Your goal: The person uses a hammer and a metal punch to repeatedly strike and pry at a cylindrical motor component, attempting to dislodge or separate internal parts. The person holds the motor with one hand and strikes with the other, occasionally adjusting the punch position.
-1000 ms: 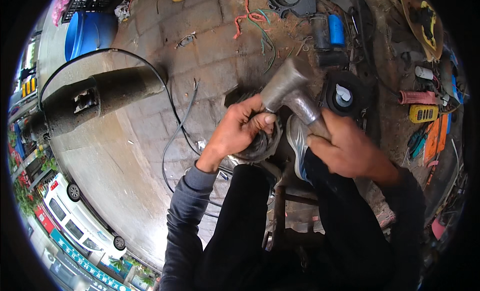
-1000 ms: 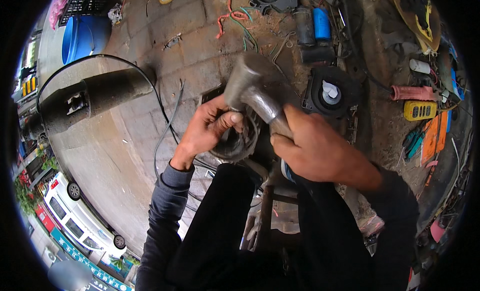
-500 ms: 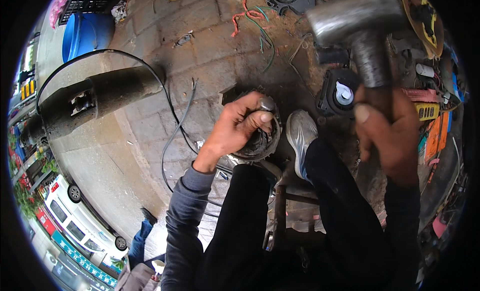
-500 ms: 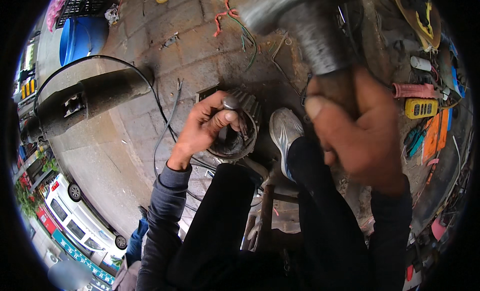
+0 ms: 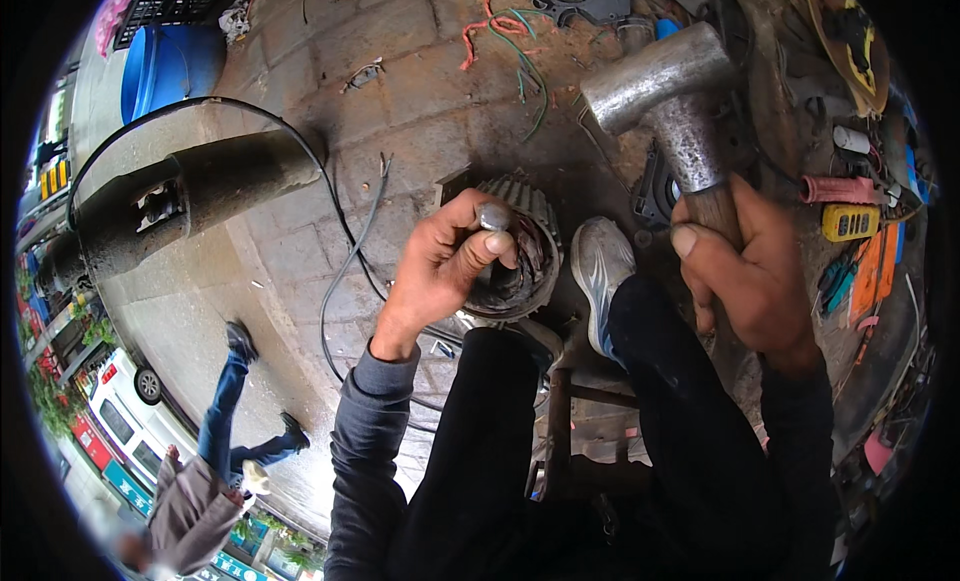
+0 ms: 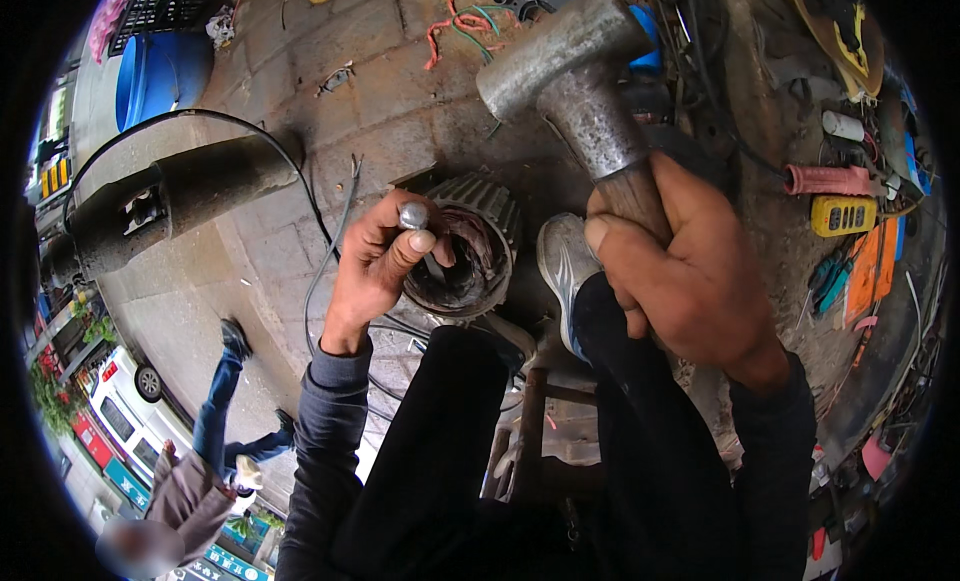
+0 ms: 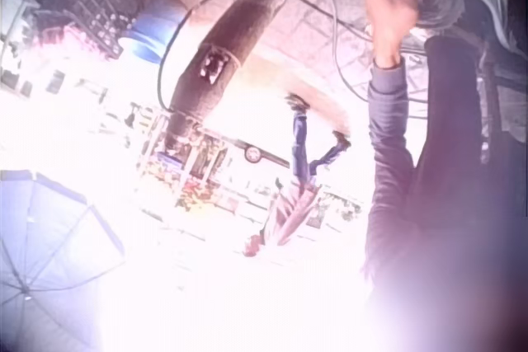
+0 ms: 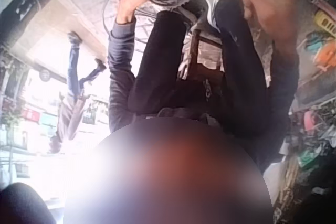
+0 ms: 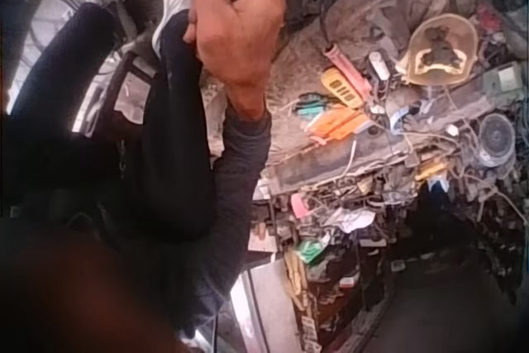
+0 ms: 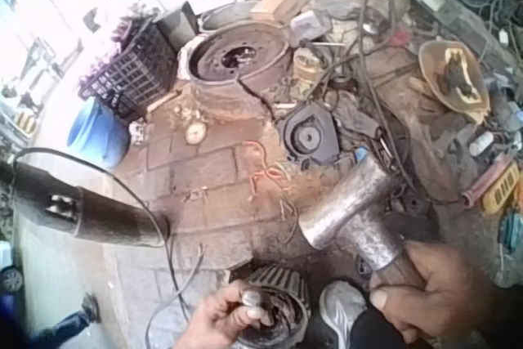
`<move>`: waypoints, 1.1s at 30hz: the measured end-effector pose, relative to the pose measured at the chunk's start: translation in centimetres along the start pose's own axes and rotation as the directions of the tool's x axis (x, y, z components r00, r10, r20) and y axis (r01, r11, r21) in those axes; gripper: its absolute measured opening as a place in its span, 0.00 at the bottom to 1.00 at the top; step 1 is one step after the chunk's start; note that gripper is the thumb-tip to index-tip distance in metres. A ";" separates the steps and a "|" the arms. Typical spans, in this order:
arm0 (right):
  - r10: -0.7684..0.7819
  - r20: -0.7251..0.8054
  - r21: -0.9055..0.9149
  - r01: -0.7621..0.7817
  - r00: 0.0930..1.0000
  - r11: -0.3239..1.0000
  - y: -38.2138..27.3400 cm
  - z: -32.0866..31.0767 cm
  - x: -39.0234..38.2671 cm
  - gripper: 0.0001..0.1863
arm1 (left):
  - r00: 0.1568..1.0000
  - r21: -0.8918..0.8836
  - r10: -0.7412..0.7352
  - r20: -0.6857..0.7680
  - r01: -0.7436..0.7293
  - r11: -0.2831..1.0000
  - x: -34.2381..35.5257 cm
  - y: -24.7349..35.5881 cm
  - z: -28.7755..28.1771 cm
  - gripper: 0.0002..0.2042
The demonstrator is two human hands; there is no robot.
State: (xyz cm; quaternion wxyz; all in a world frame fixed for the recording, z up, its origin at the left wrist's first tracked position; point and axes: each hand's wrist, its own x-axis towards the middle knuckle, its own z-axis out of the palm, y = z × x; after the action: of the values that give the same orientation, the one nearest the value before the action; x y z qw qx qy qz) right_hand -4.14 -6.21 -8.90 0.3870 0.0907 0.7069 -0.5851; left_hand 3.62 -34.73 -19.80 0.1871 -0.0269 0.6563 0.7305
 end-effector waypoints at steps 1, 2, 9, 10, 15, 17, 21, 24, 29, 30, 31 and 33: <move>0.012 -0.001 0.000 -0.012 1.000 1.000 0.1 0.0 0.0 0.07 | 1.000 0.003 0.001 0.009 -0.001 1.000 0.0 0.2 0.1 0.14; 0.012 0.003 -0.003 -0.012 1.000 1.000 0.3 -0.1 0.0 0.07 | 1.000 0.017 0.008 0.005 -0.008 1.000 0.0 0.4 0.2 0.14; 0.005 0.032 -0.009 -0.005 0.999 1.000 0.5 -0.3 0.1 0.06 | 0.999 0.021 -0.020 0.041 0.019 1.000 0.8 0.6 0.8 0.12; 0.009 0.031 -0.001 -0.009 0.999 1.000 0.5 -0.3 0.1 0.06 | 0.999 0.021 -0.013 0.051 0.012 1.000 0.9 0.5 0.9 0.10; 0.012 0.030 0.013 -0.013 0.999 1.000 0.8 -0.3 0.2 0.06 | 0.996 0.043 -0.030 0.079 0.027 0.999 0.9 0.3 1.2 0.10; 0.018 0.037 0.032 -0.019 0.999 0.999 1.0 -0.2 0.2 0.06 | 0.996 0.051 -0.049 0.081 0.045 0.998 0.9 0.2 1.3 0.10; 0.027 0.041 0.024 -0.028 0.999 0.999 1.0 -0.2 0.2 0.06 | 0.994 0.054 -0.043 0.096 0.038 0.998 0.9 0.0 1.5 0.10; 0.008 0.059 0.023 -0.009 0.998 1.000 0.9 -0.1 0.2 0.06 | 0.991 0.075 -0.031 0.128 0.022 0.997 0.9 -0.4 1.5 0.10; 0.010 0.054 0.016 -0.011 0.998 1.000 0.9 0.2 0.2 0.05 | 0.994 0.055 -0.012 0.109 0.006 0.998 0.6 -0.6 1.3 0.12; 0.003 0.057 0.022 -0.004 0.998 1.000 1.0 0.2 0.2 0.05 | 0.994 0.037 -0.025 0.107 0.021 0.999 0.6 -0.6 1.0 0.12; 0.005 0.062 0.022 -0.006 0.998 1.000 1.0 0.3 0.2 0.05 | 0.994 0.013 -0.039 0.098 0.038 0.999 0.5 -0.6 0.9 0.12; -0.008 0.082 0.030 0.006 0.997 1.000 1.1 0.4 0.2 0.05 | 0.995 -0.024 -0.038 0.090 0.040 0.999 0.6 -0.6 0.7 0.12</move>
State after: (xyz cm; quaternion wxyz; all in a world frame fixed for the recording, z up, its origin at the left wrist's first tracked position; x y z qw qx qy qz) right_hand -3.40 -6.30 -9.88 0.4123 0.0697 0.6819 -0.6001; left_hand 3.45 -33.87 -20.47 0.2304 -0.0093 0.6372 0.7354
